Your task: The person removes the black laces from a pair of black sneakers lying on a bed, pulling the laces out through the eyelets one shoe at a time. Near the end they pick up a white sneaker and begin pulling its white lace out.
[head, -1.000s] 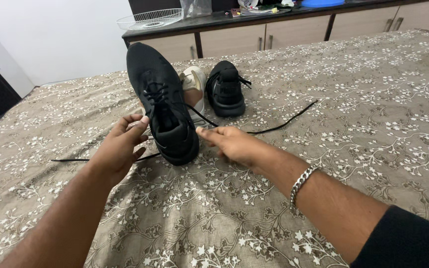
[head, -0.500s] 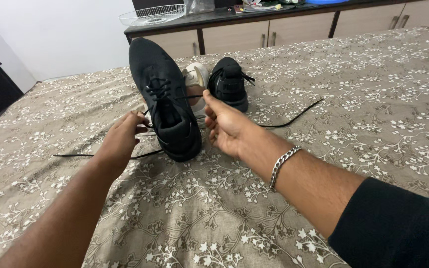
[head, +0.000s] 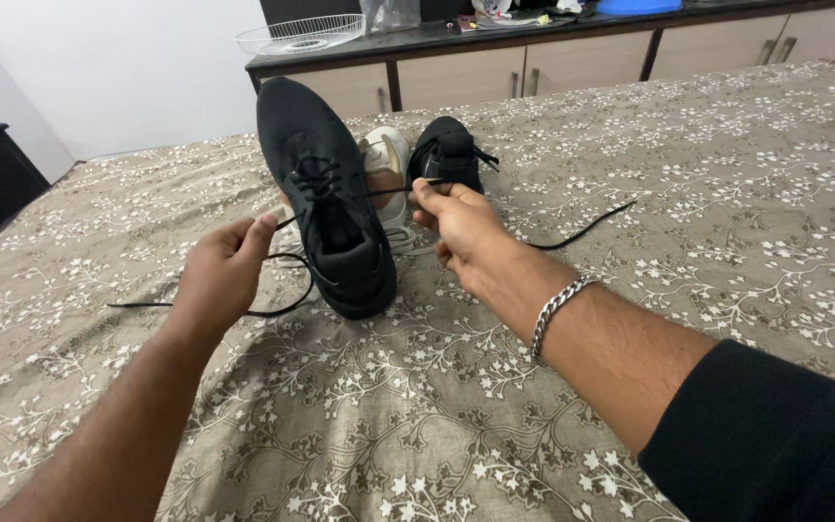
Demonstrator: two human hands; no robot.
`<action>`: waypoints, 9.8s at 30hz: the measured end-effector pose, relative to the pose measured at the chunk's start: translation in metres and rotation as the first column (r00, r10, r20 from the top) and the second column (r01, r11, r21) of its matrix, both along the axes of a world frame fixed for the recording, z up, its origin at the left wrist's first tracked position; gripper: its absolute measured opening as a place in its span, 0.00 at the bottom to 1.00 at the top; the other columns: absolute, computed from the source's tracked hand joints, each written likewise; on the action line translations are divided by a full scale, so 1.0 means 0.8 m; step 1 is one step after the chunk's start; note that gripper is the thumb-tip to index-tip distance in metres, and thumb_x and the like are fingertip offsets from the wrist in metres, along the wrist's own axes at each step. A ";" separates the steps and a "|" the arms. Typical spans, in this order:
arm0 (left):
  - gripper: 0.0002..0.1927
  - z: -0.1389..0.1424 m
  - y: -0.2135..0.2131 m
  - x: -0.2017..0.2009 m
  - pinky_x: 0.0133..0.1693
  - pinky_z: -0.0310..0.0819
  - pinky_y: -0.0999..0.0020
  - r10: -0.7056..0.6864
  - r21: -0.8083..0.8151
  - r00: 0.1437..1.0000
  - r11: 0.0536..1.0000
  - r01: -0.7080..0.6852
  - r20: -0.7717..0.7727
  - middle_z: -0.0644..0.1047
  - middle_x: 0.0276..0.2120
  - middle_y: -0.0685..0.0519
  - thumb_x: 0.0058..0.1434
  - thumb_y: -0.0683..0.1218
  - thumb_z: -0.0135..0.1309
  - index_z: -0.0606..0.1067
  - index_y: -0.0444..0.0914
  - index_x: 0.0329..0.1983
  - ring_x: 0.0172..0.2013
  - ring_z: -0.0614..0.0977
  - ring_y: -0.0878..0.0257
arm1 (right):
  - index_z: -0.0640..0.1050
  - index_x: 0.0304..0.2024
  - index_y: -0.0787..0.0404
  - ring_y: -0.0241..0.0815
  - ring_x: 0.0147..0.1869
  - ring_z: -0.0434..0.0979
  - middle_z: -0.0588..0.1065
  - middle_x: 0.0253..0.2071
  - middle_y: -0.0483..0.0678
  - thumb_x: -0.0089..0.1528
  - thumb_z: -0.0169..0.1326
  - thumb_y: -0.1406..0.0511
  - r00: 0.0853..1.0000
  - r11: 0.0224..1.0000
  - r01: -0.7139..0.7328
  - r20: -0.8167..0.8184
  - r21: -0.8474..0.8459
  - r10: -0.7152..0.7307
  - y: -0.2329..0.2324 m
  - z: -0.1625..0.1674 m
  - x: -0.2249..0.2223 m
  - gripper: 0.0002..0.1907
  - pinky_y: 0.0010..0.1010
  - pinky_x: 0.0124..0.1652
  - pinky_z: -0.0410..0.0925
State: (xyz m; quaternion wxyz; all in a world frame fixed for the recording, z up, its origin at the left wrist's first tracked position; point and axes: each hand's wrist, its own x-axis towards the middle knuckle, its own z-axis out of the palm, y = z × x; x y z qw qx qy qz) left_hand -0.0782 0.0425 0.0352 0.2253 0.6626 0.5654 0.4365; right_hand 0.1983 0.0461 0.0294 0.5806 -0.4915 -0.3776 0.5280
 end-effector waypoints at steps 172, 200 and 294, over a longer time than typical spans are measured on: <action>0.24 0.107 -0.018 0.106 0.48 0.78 0.72 -0.709 0.125 0.705 0.697 0.706 -0.029 0.82 0.43 0.56 0.70 0.56 0.49 0.74 0.36 0.61 0.42 0.82 0.73 | 0.78 0.42 0.62 0.29 0.42 0.77 0.78 0.40 0.41 0.73 0.45 0.57 0.837 0.692 -0.462 0.532 0.555 0.132 -0.035 0.095 0.025 0.17 0.26 0.43 0.74; 0.11 0.044 0.000 0.012 0.54 0.77 0.70 -0.028 0.029 0.021 0.997 -0.071 0.999 0.80 0.45 0.54 0.64 0.39 0.56 0.77 0.43 0.49 0.46 0.81 0.64 | 0.74 0.45 0.53 0.32 0.34 0.62 0.65 0.30 0.38 0.74 0.35 0.47 0.963 0.955 0.027 0.247 0.297 -0.104 -0.029 0.046 0.057 0.23 0.33 0.40 0.63; 0.16 0.043 -0.023 0.083 0.39 0.72 0.66 -0.129 0.183 0.911 0.959 0.215 -0.392 0.74 0.36 0.55 0.71 0.57 0.54 0.76 0.39 0.44 0.38 0.76 0.65 | 0.75 0.55 0.59 0.26 0.32 0.61 0.63 0.29 0.35 0.74 0.39 0.60 0.931 0.813 -0.325 0.314 0.483 0.185 0.003 0.033 0.016 0.16 0.18 0.34 0.61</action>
